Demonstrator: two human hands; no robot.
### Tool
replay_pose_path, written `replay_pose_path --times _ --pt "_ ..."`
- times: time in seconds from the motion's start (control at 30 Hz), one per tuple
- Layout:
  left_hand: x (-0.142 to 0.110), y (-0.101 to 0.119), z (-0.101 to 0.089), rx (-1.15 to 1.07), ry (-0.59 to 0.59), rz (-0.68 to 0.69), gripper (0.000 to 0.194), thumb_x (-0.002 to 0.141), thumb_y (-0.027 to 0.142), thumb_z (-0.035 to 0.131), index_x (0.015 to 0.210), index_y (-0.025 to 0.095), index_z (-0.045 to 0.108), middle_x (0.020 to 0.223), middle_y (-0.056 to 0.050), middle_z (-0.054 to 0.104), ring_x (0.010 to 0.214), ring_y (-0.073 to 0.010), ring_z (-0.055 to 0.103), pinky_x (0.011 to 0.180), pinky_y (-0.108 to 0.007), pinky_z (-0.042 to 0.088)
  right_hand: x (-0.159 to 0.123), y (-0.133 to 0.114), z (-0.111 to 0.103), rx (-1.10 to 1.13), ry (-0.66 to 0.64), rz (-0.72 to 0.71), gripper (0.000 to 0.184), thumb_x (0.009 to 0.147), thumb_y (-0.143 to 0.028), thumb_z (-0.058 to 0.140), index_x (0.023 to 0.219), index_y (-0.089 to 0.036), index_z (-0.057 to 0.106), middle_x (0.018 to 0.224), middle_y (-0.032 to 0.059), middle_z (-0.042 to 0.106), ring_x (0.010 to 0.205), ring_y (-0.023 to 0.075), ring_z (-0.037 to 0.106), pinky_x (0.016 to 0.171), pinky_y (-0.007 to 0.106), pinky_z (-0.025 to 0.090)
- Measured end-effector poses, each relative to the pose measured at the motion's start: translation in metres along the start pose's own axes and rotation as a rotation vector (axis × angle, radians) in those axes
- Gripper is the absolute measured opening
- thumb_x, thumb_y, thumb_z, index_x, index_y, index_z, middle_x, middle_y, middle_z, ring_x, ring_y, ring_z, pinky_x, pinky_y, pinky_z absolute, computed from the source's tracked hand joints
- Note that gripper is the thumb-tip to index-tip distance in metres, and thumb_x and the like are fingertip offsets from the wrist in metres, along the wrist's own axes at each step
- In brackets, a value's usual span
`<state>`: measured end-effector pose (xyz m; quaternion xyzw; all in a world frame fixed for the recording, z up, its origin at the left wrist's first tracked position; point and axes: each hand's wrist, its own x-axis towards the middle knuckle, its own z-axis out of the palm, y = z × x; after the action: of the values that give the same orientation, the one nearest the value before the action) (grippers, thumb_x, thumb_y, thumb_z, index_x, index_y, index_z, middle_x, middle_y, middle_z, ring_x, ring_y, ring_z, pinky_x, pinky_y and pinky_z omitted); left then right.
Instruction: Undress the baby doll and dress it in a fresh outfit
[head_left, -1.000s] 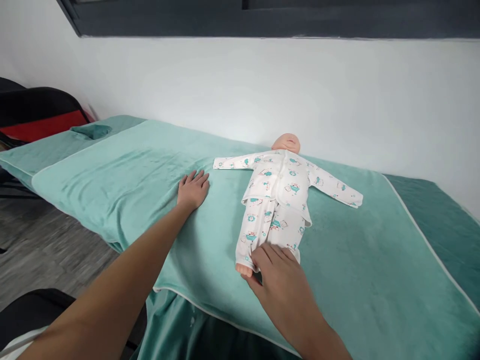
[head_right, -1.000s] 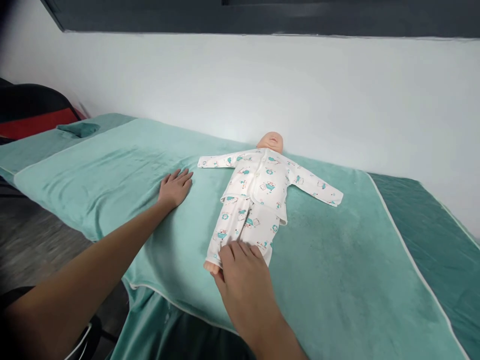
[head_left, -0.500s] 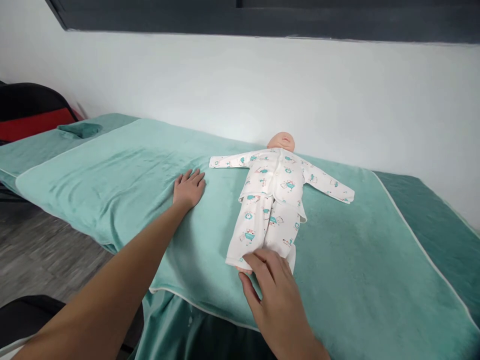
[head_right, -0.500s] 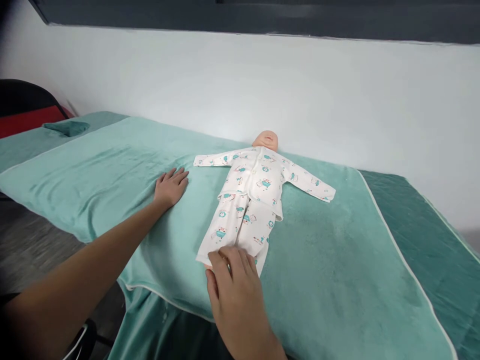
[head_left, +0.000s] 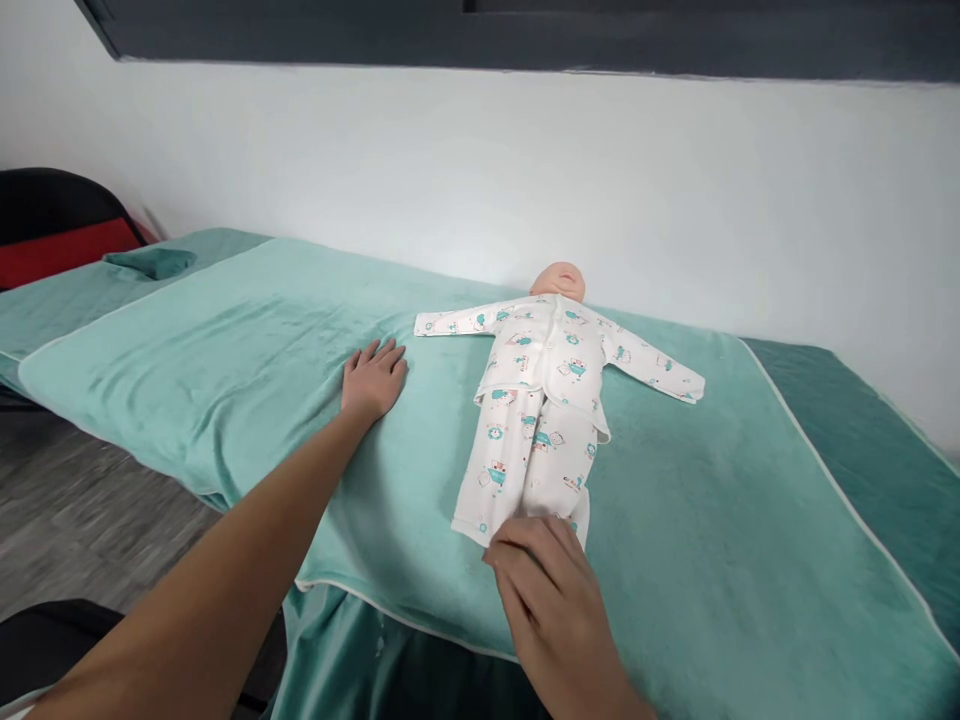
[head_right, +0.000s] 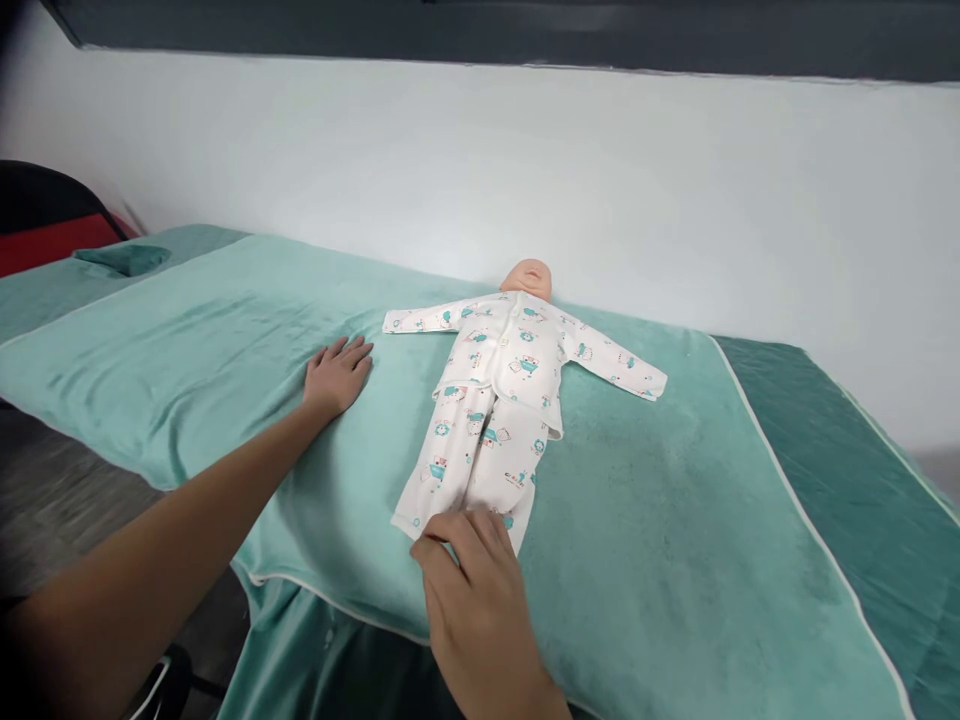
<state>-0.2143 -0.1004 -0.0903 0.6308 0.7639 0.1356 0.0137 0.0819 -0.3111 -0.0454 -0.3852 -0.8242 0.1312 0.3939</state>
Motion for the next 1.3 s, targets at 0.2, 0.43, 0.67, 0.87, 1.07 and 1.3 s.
replay_pose_path --times 0.2,0.43,0.67,0.87,1.07,1.3 --pt "0.001 -0.001 0.001 0.002 0.014 0.004 0.055 0.1 0.044 0.024 0.145 0.032 0.053 0.16 0.006 0.04 0.153 -0.0231 0.03 0.126 -0.049 0.02 -0.032 0.012 -0.007 -0.123 0.207 0.071 0.025 0.092 -0.011 0.064 0.115 -0.02 0.061 0.114 0.0083 0.06 0.11 0.0216 0.057 0.094 0.036 0.048" --pt "0.001 -0.002 0.001 -0.007 0.003 0.009 0.057 0.099 0.045 0.022 0.146 0.031 0.052 0.161 0.006 0.039 0.153 -0.0238 0.029 0.126 -0.05 0.02 -0.051 0.032 -0.011 -0.103 0.25 0.296 0.014 0.094 -0.023 0.066 0.106 -0.023 0.06 0.103 0.0045 0.062 0.093 0.0173 0.064 0.079 0.029 0.054" --pt "0.0 -0.002 0.001 -0.007 -0.001 0.005 0.058 0.099 0.045 0.022 0.146 0.031 0.052 0.161 0.006 0.039 0.153 -0.0236 0.028 0.126 -0.05 0.019 -0.047 0.017 -0.023 -0.007 0.266 0.284 0.01 0.094 -0.016 0.064 0.096 -0.023 0.057 0.091 0.0006 0.062 0.079 0.0129 0.064 0.069 0.024 0.052" --pt "0.0 -0.001 0.0 -0.005 0.001 0.001 0.057 0.099 0.045 0.023 0.145 0.031 0.053 0.161 0.006 0.039 0.153 -0.0236 0.028 0.126 -0.05 0.02 -0.047 0.025 -0.021 -0.111 0.26 0.305 0.017 0.093 -0.031 0.068 0.105 -0.024 0.058 0.1 0.0047 0.064 0.09 0.0188 0.066 0.076 0.03 0.056" --pt "0.001 -0.002 0.0 -0.013 0.007 0.002 0.056 0.099 0.044 0.024 0.144 0.032 0.054 0.16 0.006 0.04 0.153 -0.0237 0.03 0.126 -0.049 0.02 -0.038 0.03 -0.013 -0.1 0.219 0.35 0.015 0.094 -0.032 0.066 0.103 -0.024 0.059 0.094 0.0036 0.065 0.084 0.0186 0.066 0.07 0.029 0.056" --pt "0.0 -0.001 -0.001 -0.01 0.006 -0.002 0.055 0.099 0.044 0.025 0.144 0.032 0.054 0.16 0.006 0.041 0.153 -0.0235 0.029 0.126 -0.048 0.02 -0.036 0.021 -0.023 -0.028 0.257 0.273 0.007 0.094 -0.019 0.063 0.093 -0.023 0.058 0.088 0.0014 0.063 0.075 0.0141 0.065 0.064 0.023 0.053"
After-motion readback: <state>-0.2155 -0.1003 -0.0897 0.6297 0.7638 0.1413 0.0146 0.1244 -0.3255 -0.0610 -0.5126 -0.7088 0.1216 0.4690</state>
